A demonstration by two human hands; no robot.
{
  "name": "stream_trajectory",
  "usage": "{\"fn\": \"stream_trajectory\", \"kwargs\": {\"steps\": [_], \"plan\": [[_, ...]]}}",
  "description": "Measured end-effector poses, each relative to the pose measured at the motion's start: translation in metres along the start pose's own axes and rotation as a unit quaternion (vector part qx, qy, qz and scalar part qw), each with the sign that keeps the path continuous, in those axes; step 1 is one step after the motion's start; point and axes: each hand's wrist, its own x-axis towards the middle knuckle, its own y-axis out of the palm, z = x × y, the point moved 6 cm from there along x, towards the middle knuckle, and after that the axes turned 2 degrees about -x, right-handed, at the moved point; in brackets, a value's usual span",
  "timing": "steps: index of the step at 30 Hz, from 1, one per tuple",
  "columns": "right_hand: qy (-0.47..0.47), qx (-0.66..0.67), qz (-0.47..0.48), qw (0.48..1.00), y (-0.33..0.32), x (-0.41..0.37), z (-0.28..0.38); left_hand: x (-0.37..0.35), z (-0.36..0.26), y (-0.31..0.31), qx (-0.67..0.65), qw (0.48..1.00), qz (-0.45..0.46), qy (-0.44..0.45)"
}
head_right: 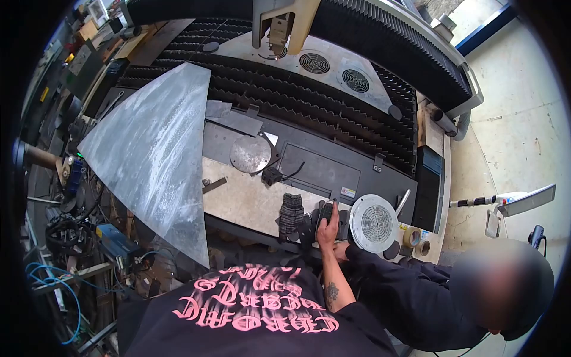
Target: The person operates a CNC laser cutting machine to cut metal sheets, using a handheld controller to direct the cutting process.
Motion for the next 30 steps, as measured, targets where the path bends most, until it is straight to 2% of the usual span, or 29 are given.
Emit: {"fn": "stream_trajectory", "kwargs": {"steps": [2, 6, 12, 15, 19, 22, 25, 28, 30], "plan": [[-0.004, 0.001, 0.004, 1.0, -0.001, -0.002, -0.001, -0.002, -0.001, 0.004, -0.001, 1.0, 0.001, 0.0], [0.049, 0.111, 0.009, 0.993, 0.001, -0.003, -0.016, -0.005, -0.004, 0.009, 0.002, 1.0, 0.004, -0.002], [0.056, 0.143, 0.001, 0.988, -0.014, 0.002, 0.014, -0.008, -0.01, 0.011, 0.004, 1.0, 0.01, -0.006], [0.041, 0.152, -0.002, 0.987, -0.011, 0.003, 0.009, -0.008, -0.014, 0.013, 0.006, 1.0, 0.015, -0.005], [0.084, 0.192, 0.005, 0.978, -0.003, -0.002, -0.007, -0.004, -0.022, 0.014, 0.007, 1.0, 0.03, 0.004], [0.078, 0.164, 0.001, 0.983, -0.005, -0.006, -0.008, 0.001, -0.031, 0.014, 0.008, 0.998, 0.058, 0.025], [0.128, 0.209, -0.006, 0.969, -0.006, -0.012, -0.013, 0.014, -0.051, 0.003, 0.044, 0.988, 0.113, 0.093], [0.146, 0.207, 0.001, 0.967, -0.002, -0.014, -0.032, 0.009, -0.138, -0.06, 0.124, 0.915, 0.192, 0.333], [0.152, 0.199, 0.005, 0.968, 0.004, -0.008, -0.031, -0.02, -0.23, -0.14, -0.036, 0.965, 0.135, 0.224]]}}
